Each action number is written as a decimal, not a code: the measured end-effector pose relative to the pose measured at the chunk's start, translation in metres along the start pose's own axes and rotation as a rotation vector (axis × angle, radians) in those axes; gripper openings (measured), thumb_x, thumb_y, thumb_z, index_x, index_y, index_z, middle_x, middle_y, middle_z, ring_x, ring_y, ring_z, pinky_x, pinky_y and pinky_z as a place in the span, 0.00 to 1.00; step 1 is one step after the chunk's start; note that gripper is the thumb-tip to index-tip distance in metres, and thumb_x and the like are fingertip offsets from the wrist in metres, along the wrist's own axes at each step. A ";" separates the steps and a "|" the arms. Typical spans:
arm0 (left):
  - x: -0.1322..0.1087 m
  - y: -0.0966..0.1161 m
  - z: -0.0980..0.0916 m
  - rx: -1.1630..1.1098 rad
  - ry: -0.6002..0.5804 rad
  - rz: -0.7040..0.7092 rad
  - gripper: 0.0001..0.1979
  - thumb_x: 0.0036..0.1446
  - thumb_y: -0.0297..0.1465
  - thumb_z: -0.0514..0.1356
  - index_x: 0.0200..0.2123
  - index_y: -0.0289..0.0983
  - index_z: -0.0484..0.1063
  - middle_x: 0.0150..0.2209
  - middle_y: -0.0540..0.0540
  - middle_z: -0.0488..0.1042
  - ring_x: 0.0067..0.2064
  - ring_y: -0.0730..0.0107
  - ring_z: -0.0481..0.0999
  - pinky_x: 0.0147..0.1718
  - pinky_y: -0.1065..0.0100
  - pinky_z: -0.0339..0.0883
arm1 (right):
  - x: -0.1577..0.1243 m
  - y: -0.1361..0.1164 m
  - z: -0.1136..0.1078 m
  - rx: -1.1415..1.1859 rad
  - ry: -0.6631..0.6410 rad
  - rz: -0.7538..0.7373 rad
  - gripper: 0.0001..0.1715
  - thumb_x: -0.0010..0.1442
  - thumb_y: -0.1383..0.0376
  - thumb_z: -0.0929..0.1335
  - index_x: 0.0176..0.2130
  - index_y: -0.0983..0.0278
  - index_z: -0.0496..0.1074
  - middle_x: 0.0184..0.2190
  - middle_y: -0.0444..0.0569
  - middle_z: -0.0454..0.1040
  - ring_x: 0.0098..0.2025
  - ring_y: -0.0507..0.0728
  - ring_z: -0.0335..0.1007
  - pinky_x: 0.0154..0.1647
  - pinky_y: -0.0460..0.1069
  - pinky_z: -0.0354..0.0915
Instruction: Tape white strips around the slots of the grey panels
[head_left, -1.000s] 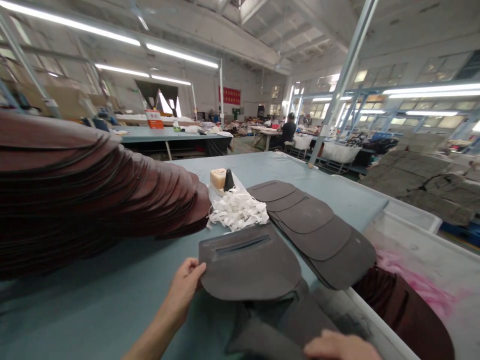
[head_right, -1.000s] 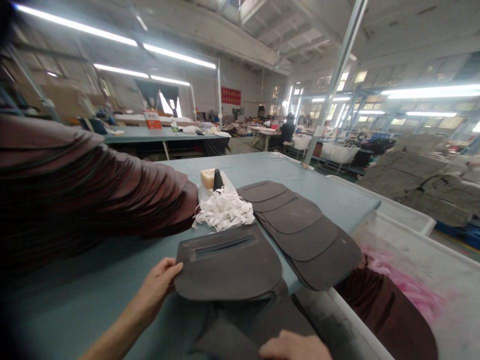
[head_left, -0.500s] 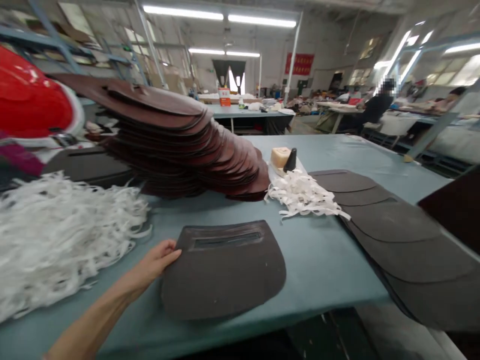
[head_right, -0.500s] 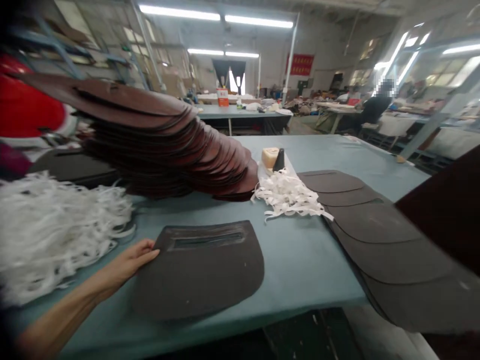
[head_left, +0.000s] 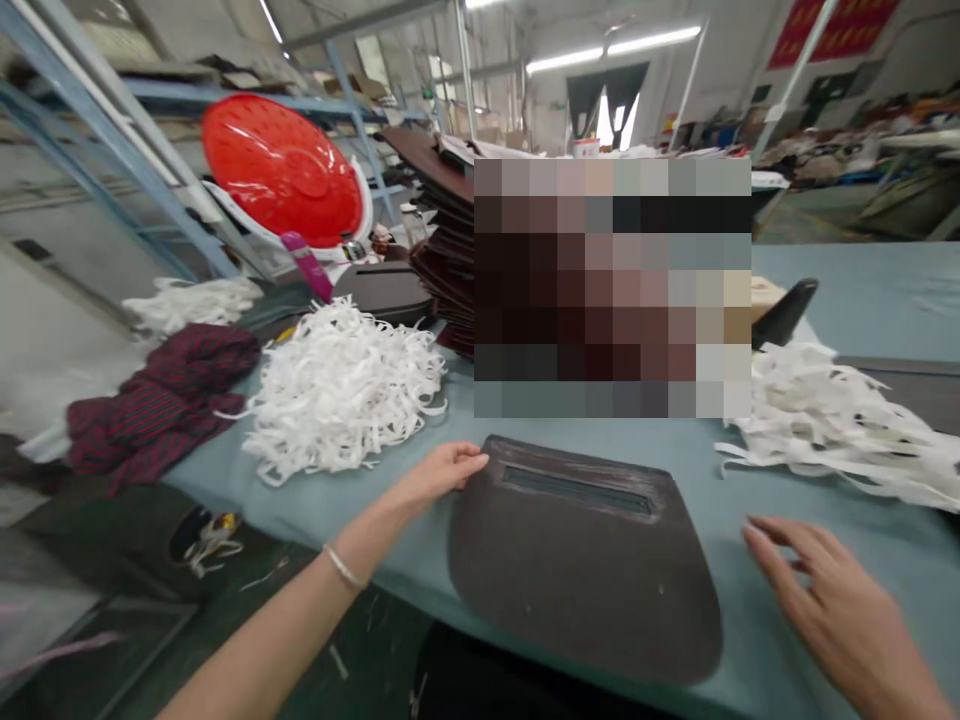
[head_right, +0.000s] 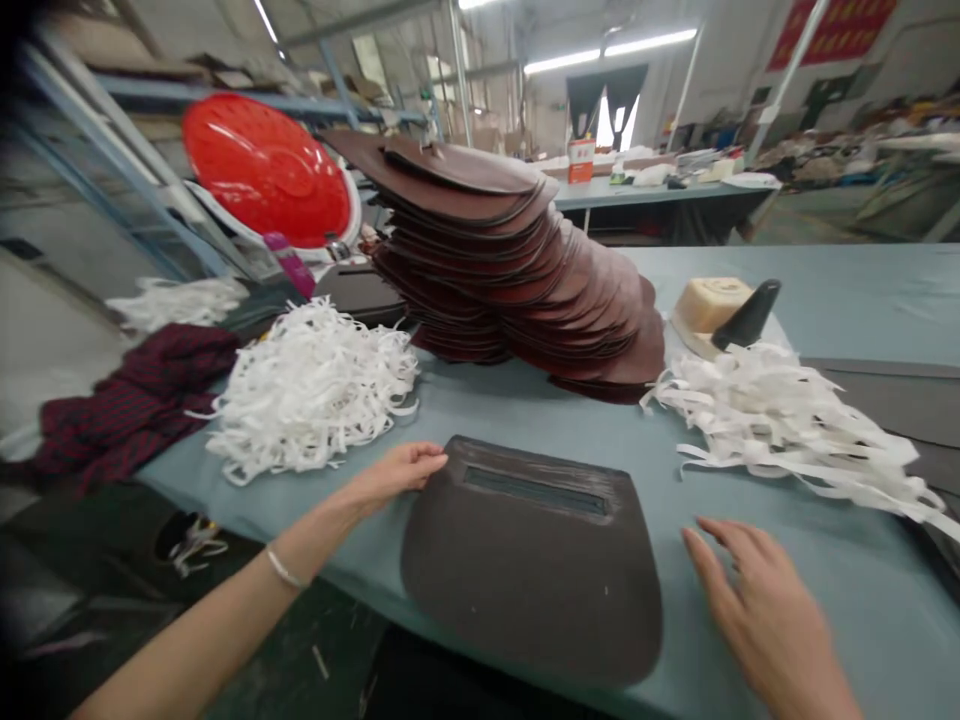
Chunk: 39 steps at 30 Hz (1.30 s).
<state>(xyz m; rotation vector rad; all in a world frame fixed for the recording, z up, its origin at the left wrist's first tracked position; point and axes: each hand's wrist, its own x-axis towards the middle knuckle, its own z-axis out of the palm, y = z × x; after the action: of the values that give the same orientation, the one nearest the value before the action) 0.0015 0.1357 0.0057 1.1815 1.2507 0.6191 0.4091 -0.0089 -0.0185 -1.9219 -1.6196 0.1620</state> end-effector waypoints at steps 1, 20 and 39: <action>0.004 0.000 0.005 -0.009 0.014 -0.001 0.19 0.46 0.40 0.67 0.37 0.32 0.72 0.31 0.46 0.75 0.30 0.73 0.71 0.29 0.73 0.61 | 0.010 -0.014 0.023 -0.047 -0.026 -0.016 0.30 0.59 0.43 0.58 0.43 0.64 0.71 0.42 0.58 0.71 0.47 0.68 0.67 0.50 0.64 0.62; -0.027 -0.003 0.034 -0.656 -0.193 -0.189 0.19 0.48 0.27 0.63 0.46 0.35 0.70 0.36 0.44 0.79 0.32 0.63 0.79 0.34 0.63 0.74 | 0.021 -0.066 0.016 1.391 -0.565 0.805 0.15 0.53 0.61 0.72 0.43 0.60 0.73 0.37 0.49 0.79 0.36 0.57 0.77 0.41 0.53 0.70; -0.044 -0.024 0.029 -0.560 -0.325 -0.269 0.10 0.42 0.26 0.66 0.33 0.32 0.77 0.30 0.43 0.80 0.30 0.64 0.78 0.33 0.66 0.73 | -0.018 -0.054 0.003 1.613 -0.625 0.672 0.13 0.48 0.67 0.74 0.37 0.63 0.74 0.33 0.47 0.77 0.36 0.55 0.74 0.44 0.51 0.68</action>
<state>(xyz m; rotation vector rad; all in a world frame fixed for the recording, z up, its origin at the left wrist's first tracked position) 0.0119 0.0797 -0.0023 0.6032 0.8587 0.5049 0.3578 -0.0209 0.0018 -0.9235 -0.4739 1.8023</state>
